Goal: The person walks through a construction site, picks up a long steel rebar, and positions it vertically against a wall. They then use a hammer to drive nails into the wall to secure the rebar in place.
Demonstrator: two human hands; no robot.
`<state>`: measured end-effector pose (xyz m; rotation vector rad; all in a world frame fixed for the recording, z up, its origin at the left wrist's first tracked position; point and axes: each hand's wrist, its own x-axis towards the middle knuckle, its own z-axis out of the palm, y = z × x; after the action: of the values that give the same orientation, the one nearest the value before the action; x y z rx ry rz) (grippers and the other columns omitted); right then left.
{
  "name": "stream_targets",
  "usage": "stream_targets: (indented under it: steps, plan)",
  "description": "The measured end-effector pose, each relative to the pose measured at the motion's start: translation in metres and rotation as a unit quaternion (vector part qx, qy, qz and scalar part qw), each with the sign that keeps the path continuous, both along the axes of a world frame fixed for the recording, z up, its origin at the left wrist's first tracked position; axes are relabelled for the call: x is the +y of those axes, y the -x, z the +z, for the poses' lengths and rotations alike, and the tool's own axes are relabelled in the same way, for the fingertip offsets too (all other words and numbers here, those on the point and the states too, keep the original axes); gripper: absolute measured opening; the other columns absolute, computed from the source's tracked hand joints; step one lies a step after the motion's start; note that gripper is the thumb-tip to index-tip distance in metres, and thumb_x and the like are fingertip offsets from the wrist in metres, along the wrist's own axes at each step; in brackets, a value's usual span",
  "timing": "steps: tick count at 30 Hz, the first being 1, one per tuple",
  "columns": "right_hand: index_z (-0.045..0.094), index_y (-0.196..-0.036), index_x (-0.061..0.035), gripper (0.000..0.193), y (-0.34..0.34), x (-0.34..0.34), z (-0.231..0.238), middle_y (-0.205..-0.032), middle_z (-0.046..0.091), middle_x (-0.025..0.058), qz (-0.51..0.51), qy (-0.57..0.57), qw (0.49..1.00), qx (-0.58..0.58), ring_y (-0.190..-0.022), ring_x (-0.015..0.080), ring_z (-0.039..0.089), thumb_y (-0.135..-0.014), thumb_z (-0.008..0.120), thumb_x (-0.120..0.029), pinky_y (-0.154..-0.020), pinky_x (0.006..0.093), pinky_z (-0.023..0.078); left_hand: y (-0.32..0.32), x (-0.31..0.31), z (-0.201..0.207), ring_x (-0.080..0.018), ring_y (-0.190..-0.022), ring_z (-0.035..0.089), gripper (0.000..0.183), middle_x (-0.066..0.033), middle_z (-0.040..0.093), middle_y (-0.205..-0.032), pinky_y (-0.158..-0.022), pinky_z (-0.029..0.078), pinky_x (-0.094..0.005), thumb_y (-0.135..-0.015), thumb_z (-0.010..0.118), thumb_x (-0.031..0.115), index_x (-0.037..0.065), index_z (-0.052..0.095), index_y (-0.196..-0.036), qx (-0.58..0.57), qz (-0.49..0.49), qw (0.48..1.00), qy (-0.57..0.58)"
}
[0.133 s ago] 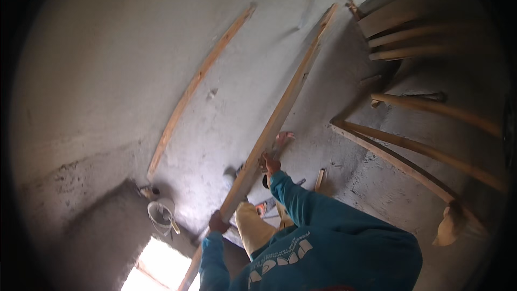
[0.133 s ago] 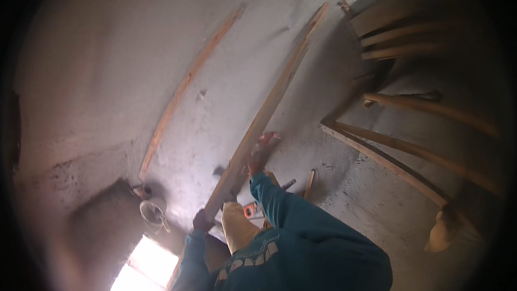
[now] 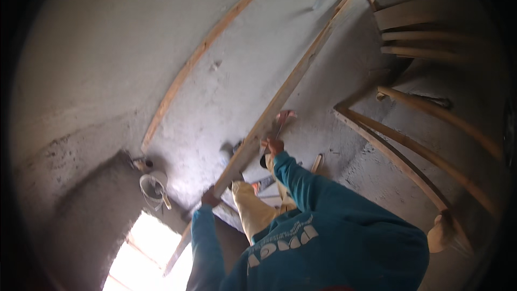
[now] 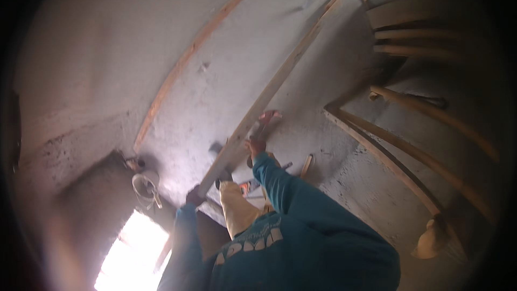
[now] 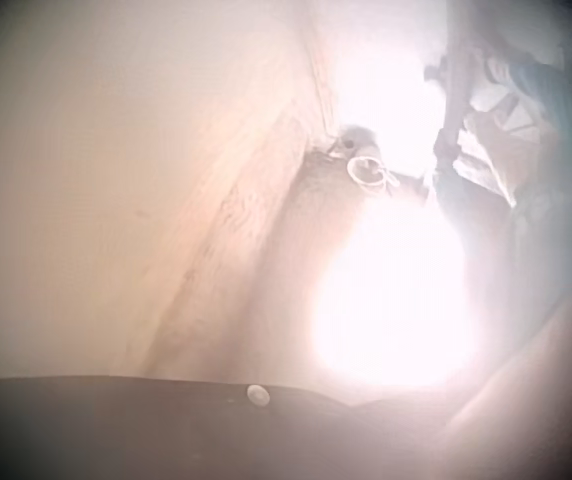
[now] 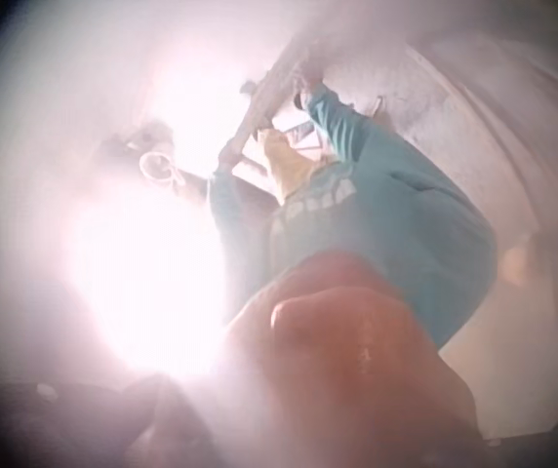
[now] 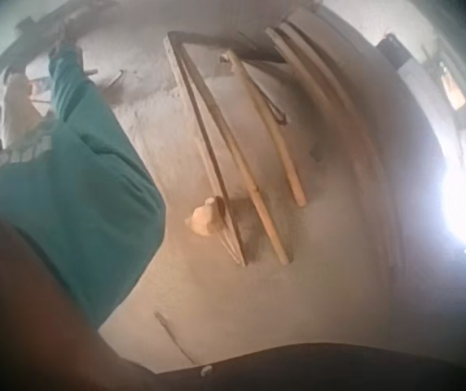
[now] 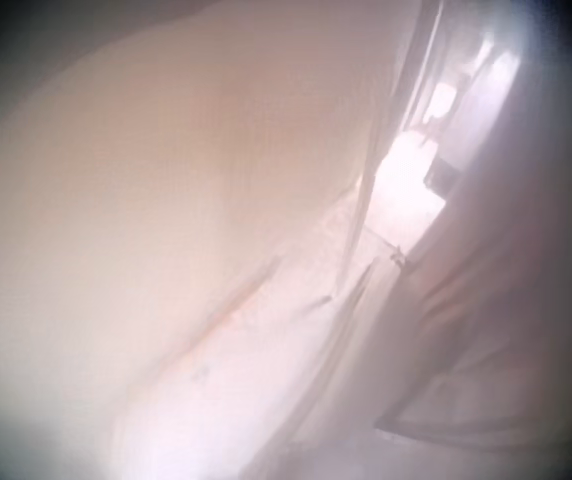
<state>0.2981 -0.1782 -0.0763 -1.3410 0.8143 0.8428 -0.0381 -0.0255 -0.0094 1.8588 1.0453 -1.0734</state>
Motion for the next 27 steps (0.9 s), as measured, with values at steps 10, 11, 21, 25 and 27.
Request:
stream_targets:
  steps: [10,11,21,25,27]
  plan:
    - [0.050,-0.095,-0.0039,0.011,-0.041,-0.098,0.052,-0.095,0.063,0.0158,0.179,-0.001,0.976,0.127,-0.079,0.0270,0.064,-0.096,0.049,-0.014,-0.061,0.0341,0.049,0.034,0.017,-0.159,-0.0295,-0.099,0.065,0.058,-0.0098,0.069,-0.104,-0.088,0.052,-0.0418,-0.058,0.082,0.030,0.020,0.065,-0.111,-0.016,-0.003,1.000,-0.011]
    - [0.049,-0.096,-0.0033,0.011,-0.038,-0.102,0.057,-0.098,0.064,0.0168,0.168,-0.007,0.974,0.153,-0.082,0.0286,0.065,-0.096,0.050,-0.014,-0.062,0.0354,0.051,0.027,0.024,-0.179,-0.0303,-0.101,0.065,0.056,-0.0110,0.068,-0.109,-0.089,0.051,-0.0420,-0.066,0.076,0.028,0.017,0.061,-0.119,0.026,-0.045,0.998,0.039]
    - [0.060,-0.100,-0.0096,0.020,-0.007,-0.115,0.057,-0.097,0.070,0.0045,0.296,0.150,0.938,0.097,-0.083,0.0127,0.064,-0.095,0.057,-0.029,-0.066,0.0233,0.043,0.006,0.000,-0.262,-0.0332,-0.109,0.060,0.041,-0.0151,0.066,-0.108,-0.095,0.047,-0.0420,-0.070,0.061,0.006,0.012,0.064,-0.110,-0.045,0.151,0.984,-0.087]
    - [0.059,-0.101,-0.0106,0.021,-0.003,-0.100,0.057,-0.095,0.070,0.0034,0.339,0.205,0.916,0.060,-0.083,0.0135,0.065,-0.093,0.060,-0.030,-0.066,0.0259,0.043,0.007,-0.010,-0.259,-0.0331,-0.119,0.052,0.053,-0.0160,0.058,-0.125,-0.102,0.040,-0.0433,-0.070,0.056,0.005,0.008,0.057,-0.123,-0.018,0.130,0.986,-0.102]
    - [0.059,-0.106,-0.0064,0.032,-0.001,-0.091,0.055,-0.098,0.070,0.0048,0.376,0.188,0.907,0.020,-0.084,0.0161,0.065,-0.091,0.062,-0.034,-0.067,0.0278,0.045,0.006,-0.016,-0.256,-0.0313,-0.117,0.052,0.055,-0.0148,0.057,-0.120,-0.101,0.039,-0.0419,-0.069,0.056,0.006,0.007,0.055,-0.123,-0.080,0.129,0.970,-0.192]
